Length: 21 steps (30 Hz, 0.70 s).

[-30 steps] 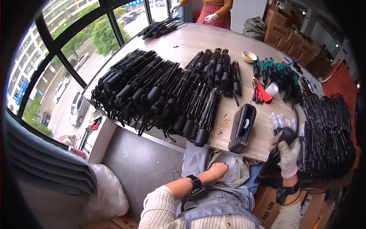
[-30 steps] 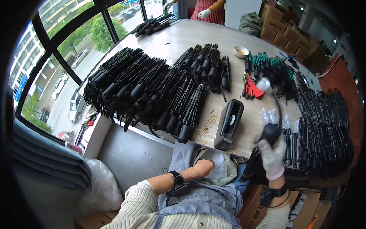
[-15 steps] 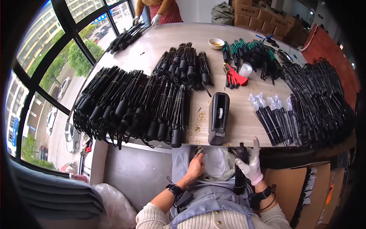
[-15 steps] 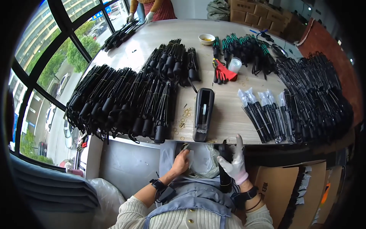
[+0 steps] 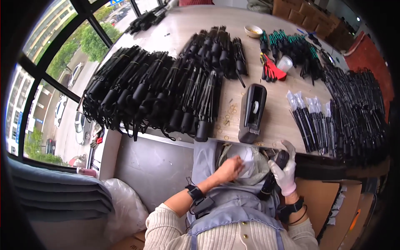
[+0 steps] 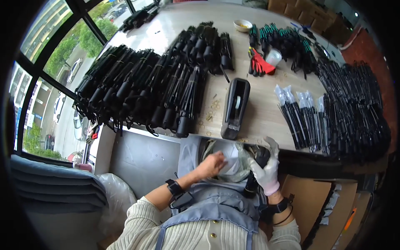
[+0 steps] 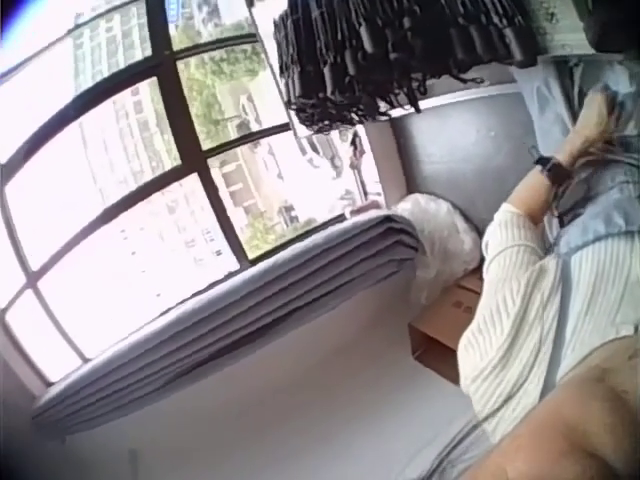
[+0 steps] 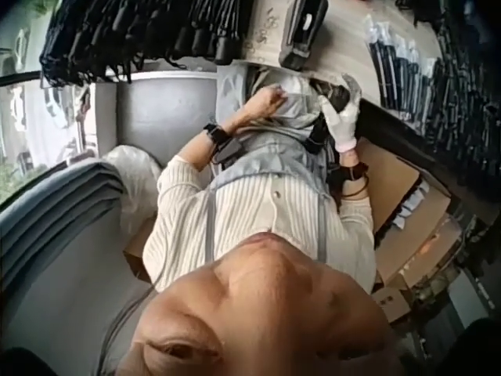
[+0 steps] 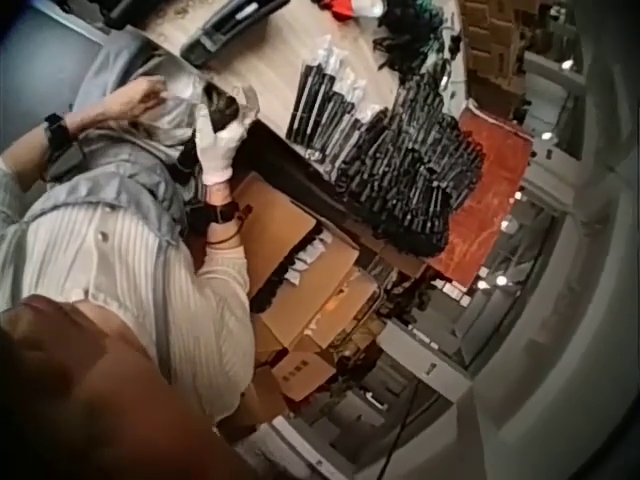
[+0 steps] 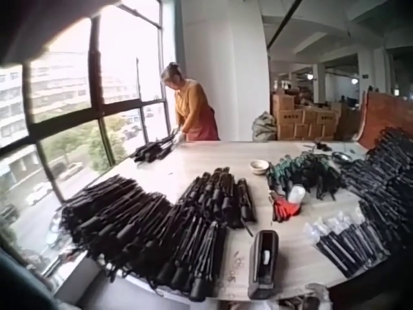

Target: Wrapping the tops of black metal tripod-like parts with white foam protective sleeves and placing them into cardboard boxes.

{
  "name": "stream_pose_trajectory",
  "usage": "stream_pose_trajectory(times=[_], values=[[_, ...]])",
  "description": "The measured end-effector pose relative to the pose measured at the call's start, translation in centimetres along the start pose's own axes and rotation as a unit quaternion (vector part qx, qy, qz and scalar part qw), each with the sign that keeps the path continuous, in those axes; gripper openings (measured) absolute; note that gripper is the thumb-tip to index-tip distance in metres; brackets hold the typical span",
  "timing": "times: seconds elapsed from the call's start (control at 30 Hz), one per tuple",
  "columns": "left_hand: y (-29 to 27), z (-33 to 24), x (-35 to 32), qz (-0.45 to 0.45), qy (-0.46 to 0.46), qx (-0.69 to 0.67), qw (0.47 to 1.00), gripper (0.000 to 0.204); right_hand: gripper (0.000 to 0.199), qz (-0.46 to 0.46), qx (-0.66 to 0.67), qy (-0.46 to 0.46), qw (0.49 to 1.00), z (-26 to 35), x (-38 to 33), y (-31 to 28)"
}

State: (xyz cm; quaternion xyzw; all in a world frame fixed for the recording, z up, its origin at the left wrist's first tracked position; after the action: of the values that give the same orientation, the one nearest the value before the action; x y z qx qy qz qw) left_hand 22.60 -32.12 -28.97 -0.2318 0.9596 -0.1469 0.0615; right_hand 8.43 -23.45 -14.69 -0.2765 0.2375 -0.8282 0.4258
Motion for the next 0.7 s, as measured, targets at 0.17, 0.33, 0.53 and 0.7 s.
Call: stream_pose_trajectory(times=[0.17, 0.33, 0.53, 0.7], values=[[-5.3, -4.1, 0.3, -0.130, -0.071, -0.487, 0.860, 0.018, 0.036, 0.101, 0.225, 0.050, 0.968, 1.1, 1.8, 3.9], [-3.3, -5.2, 0.3, -0.104, -0.081, -0.500, 0.856, 0.018, 0.027, 0.179, 0.205, 0.124, 0.954, 0.7, 0.7, 4.7], [-4.4, -6.1, 0.8, -0.157, -0.091, -0.429, 0.885, 0.018, 0.029, 0.145, 0.129, 0.094, 0.976, 0.9, -0.1, 3.9], [-7.2, -5.3, 2.4, -0.253, -0.033, -0.554, 0.792, 0.019, 0.030, 0.194, 0.067, -0.062, 0.977, 3.0, -3.3, 5.5]])
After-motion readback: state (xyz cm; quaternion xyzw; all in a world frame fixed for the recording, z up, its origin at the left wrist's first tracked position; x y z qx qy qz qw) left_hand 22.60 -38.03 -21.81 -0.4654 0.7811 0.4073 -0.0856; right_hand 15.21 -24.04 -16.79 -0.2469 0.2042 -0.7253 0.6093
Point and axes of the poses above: each hand's wrist, its own x-axis towards the middle knuckle, its own y-axis out of the palm, z = x × y, the point moved 10 cm from there along x, towards the middle knuckle, and after that the axes turned 10 degrees about -x, right-handed, at the moved point
